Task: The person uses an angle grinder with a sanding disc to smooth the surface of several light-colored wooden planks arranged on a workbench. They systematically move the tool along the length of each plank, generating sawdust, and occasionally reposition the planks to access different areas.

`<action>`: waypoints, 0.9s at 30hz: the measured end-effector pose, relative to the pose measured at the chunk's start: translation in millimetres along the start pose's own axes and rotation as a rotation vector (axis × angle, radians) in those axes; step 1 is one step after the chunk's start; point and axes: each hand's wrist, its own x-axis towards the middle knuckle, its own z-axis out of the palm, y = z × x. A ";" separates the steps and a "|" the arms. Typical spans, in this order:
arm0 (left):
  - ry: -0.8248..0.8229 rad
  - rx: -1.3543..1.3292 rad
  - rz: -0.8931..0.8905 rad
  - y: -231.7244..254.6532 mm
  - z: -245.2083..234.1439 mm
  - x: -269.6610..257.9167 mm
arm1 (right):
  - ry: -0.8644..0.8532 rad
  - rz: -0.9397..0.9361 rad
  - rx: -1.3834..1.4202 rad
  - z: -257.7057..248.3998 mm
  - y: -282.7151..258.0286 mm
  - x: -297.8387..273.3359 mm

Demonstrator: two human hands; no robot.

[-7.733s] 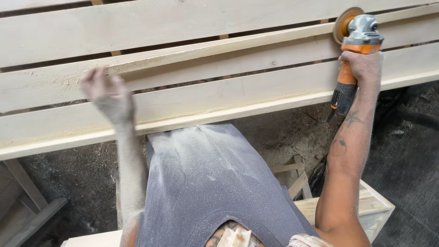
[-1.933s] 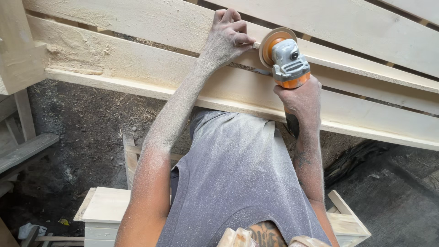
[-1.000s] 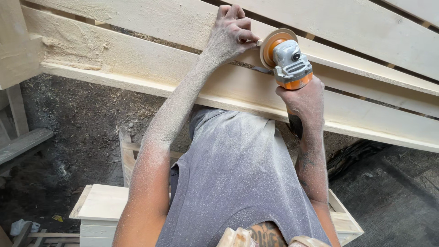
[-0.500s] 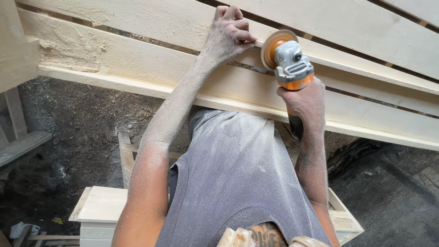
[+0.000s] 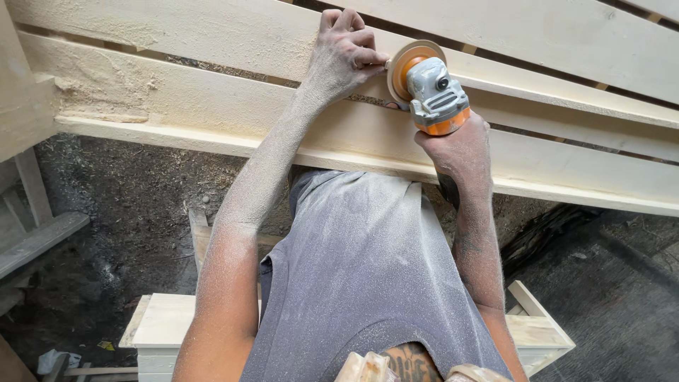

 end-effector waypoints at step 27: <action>-0.110 -0.032 -0.058 4.3 -3.6 3.5 | 0.019 0.244 0.118 -16.4 48.0 0.2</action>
